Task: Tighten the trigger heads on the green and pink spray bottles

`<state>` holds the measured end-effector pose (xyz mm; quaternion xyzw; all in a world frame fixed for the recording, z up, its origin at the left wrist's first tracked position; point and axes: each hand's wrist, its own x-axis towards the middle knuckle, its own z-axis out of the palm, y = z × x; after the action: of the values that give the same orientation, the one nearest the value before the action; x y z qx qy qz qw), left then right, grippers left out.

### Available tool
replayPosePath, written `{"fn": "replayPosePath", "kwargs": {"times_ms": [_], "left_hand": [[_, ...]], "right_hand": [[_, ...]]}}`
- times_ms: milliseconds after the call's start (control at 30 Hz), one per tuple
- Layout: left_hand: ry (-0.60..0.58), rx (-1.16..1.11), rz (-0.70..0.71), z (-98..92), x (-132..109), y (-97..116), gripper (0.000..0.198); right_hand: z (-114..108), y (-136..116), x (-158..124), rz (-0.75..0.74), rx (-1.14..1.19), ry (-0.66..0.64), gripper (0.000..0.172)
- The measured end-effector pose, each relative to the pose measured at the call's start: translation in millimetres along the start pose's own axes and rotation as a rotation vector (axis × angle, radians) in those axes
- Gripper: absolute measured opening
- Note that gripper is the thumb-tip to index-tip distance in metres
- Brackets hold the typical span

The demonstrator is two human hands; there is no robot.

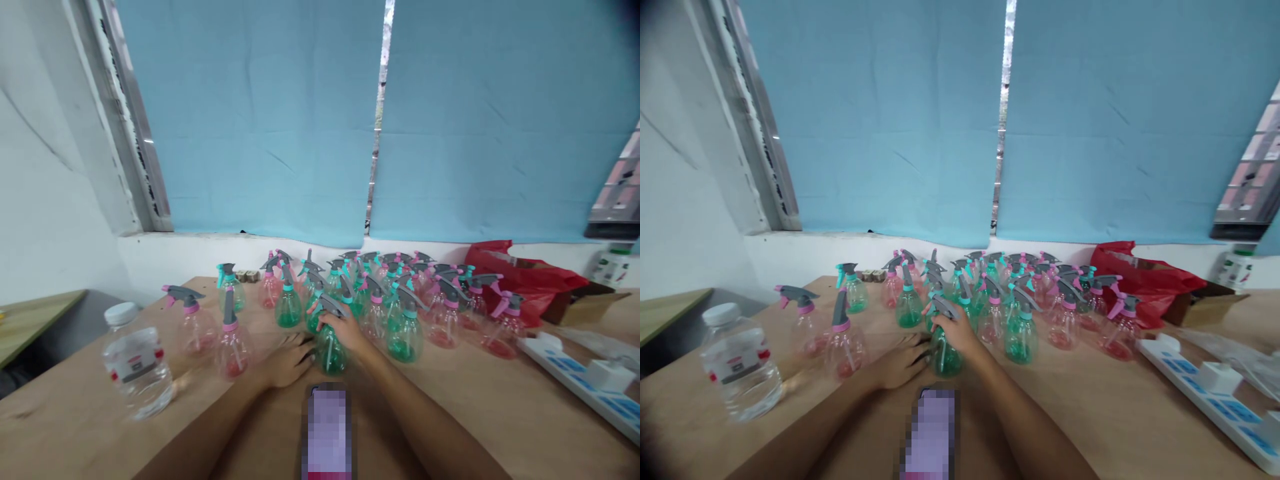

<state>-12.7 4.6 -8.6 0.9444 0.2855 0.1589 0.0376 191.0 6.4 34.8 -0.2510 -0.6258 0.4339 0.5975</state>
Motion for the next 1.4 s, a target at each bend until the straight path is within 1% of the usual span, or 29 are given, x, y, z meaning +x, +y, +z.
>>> {"fn": "replayPosePath", "kwargs": {"times_ms": [133, 233, 333, 400, 500, 567, 700, 900, 1067, 1200, 1267, 1400], "left_hand": [[0.006, 0.0, 0.004, 1.2, -0.4, -1.1, 0.032], [0.004, -0.001, -0.001, 2.2, -0.3, -2.3, 0.033], [-0.001, -0.001, 0.002, 2.8, 0.1, -3.5, 0.035], [-0.004, 0.0, 0.01, 2.8, 0.0, -4.0, 0.035], [-0.003, -0.006, 0.015, 2.4, -0.5, -3.9, 0.035], [0.004, -0.009, 0.016, 1.9, -0.9, -3.5, 0.035], [-0.001, -0.001, 0.008, 1.6, -1.0, -2.9, 0.034], [0.016, 0.001, 0.019, 5.0, -0.6, -6.0, 0.033], [0.023, 0.009, 0.007, 7.6, -1.1, -7.8, 0.035], [0.025, 0.002, 0.016, 5.9, -1.5, -6.5, 0.035], [0.014, 0.0, 0.018, 4.5, -1.5, -5.5, 0.035], [0.011, -0.003, 0.01, 3.1, -1.3, -4.1, 0.034]], "right_hand": [[2.1, -2.4, -1.6, -0.011, 0.029, 0.017, 0.015], [4.3, -6.4, -4.7, -0.004, 0.059, 0.061, 0.008], [5.4, -9.7, -6.5, 0.007, 0.063, 0.083, 0.004], [4.7, -9.9, -5.6, 0.008, 0.056, 0.056, 0.005], [2.3, -6.6, -2.2, 0.003, 0.026, 0.012, 0.013], [1.0, -3.0, -0.2, -0.001, -0.002, 0.005, 0.019], [0.4, 1.6, 1.0, -0.006, -0.021, -0.003, 0.023], [1.1, -1.5, -0.1, -0.015, -0.028, 0.013, 0.019], [1.7, -3.4, -2.3, -0.026, -0.071, 0.071, 0.011], [2.7, -2.8, -3.8, 0.003, -0.074, 0.109, 0.007], [2.3, -3.2, -3.7, 0.008, -0.069, 0.084, 0.008], [0.0, -3.7, -2.1, -0.029, -0.115, 0.047, 0.016]]}}
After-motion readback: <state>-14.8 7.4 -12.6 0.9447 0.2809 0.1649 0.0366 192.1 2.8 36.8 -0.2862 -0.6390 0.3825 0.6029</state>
